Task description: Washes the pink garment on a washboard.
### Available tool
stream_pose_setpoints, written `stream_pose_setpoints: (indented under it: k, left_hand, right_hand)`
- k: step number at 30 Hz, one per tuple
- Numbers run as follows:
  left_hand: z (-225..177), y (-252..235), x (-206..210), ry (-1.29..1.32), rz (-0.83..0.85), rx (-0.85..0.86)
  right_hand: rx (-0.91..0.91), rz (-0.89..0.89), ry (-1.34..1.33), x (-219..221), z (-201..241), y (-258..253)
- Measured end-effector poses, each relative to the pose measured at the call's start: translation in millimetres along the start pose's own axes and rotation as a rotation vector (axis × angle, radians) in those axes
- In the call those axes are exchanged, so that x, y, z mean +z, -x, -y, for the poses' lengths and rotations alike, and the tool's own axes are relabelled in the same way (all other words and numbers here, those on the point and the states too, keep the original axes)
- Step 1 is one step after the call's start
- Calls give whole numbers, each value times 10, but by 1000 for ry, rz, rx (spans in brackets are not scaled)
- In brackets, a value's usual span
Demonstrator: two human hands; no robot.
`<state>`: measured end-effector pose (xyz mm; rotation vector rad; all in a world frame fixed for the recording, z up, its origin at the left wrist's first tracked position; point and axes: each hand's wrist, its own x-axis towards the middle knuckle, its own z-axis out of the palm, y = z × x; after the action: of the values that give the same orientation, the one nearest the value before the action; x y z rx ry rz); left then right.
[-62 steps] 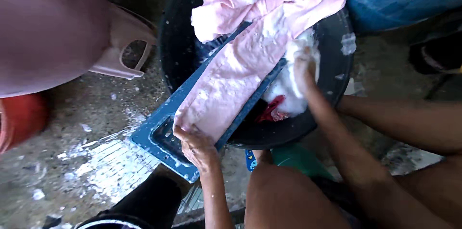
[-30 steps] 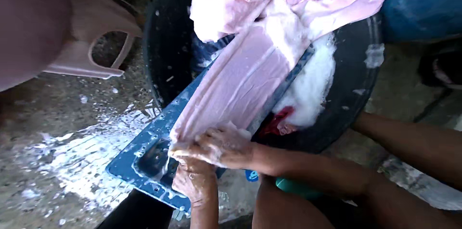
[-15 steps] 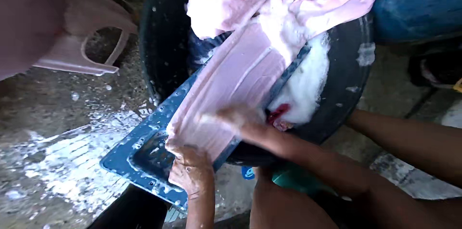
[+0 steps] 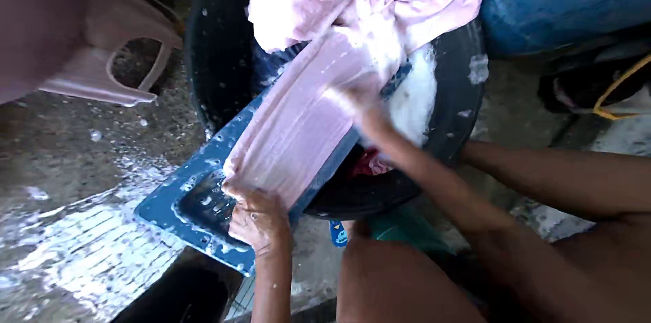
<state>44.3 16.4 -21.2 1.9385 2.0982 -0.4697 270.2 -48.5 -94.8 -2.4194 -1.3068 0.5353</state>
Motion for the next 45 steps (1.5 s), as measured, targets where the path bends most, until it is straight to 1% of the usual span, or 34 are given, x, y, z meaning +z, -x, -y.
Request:
stream_pose_setpoints:
  k: [2,4,6,7,8,10,12,14,15,17,18,19,20,21,22,24,25,26,27,28,29,31,32,33,34,36,37,38,39,40,41,42,44,45]
  left_hand:
    - [-28,-17,-7,9,-16,-6]
    - [-61,-28,-21,9,-4,-22]
    - [-48,0,-45,6,23,-24]
    - [-46,2,-63,11,35,-15]
    - [-44,-5,-76,13,36,-3]
    - [-31,-8,-79,19,45,5]
    - [-54,-13,-67,21,42,-13]
    - [-65,-5,-63,6,44,-21]
    - [-68,-8,-67,-13,48,-19]
    - [-53,-18,-75,-30,41,0]
    - [-47,-22,-82,-14,39,11]
    - [-38,-19,-84,-6,37,23]
    - [-23,-15,-81,-1,38,31]
    - [-12,-22,-70,-8,35,36]
    - [-21,-33,-64,-20,45,26]
    - [-65,-44,-64,-41,77,-11]
    - [-74,-44,-58,-47,77,-20]
    - [-79,-48,-56,-44,73,-23]
    - [-82,-54,-59,-38,67,-19]
    - [-71,-52,-55,-32,57,-10]
    - [-49,-44,-46,-32,46,2]
    - [1,-19,-24,-21,10,39]
    - [29,-9,-3,-2,-32,71]
    - [35,-18,-3,-2,-34,72]
    - [26,-36,-6,-2,-24,61]
    - [-16,-51,-10,1,-4,17]
    - [-32,-50,-22,0,12,-6]
    - [-54,-54,-42,8,25,-22]
    - [-66,-54,-53,13,33,-24]
    - [-67,-53,-59,10,38,-18]
    - [-60,-52,-58,15,37,-4]
    - [-38,-39,-41,20,18,19]
    - [25,-6,15,22,-62,78]
    - [56,-3,49,26,-119,113]
  right_hand:
    - [386,-2,216,-276,-750,-248]
    - [613,7,252,-313,-1088,-211]
    - [712,127,158,-66,-1043,74]
    - [754,176,47,35,-984,178]
    - [791,171,-90,72,-931,222]
    - [823,1,-358,-29,-797,287]
    - [750,-162,-494,-275,-477,360]
    - [548,-140,-494,-399,2,520]
    - [407,-93,-445,-355,260,565]
    - [29,-44,-315,-102,780,644]
    - [-151,19,-271,19,992,683]
    - [-299,56,-224,125,1113,692]
    - [-387,82,-186,186,1112,648]
    - [-411,66,-162,223,971,529]
    - [-364,32,-142,236,709,338]
    - [-111,-76,15,164,72,-117]
    - [58,-60,71,39,-134,-330]
    - [183,-53,96,-66,-208,-491]
    - [235,-56,80,-130,-128,-540]
    - [198,-65,18,-145,120,-446]
    - [83,-77,-52,-100,484,-217]
    - [-299,-99,-197,175,1135,264]
    - [-439,-32,-258,251,1320,390]
    - [-512,27,-284,284,1350,390]
    - [-533,22,-277,310,1219,257]
    - [-402,-78,-193,318,628,-277]
    - [-252,-124,-118,271,288,-551]
    - [-66,-119,-40,153,17,-799]
    - [98,-119,25,9,-115,-986]
    - [190,-131,33,-94,-98,-1042]
    - [172,-160,-18,-116,87,-949]
    - [58,-196,-89,-45,390,-718]
    - [-323,-169,-219,215,1078,-80]
    - [-489,-114,-263,299,1309,117]
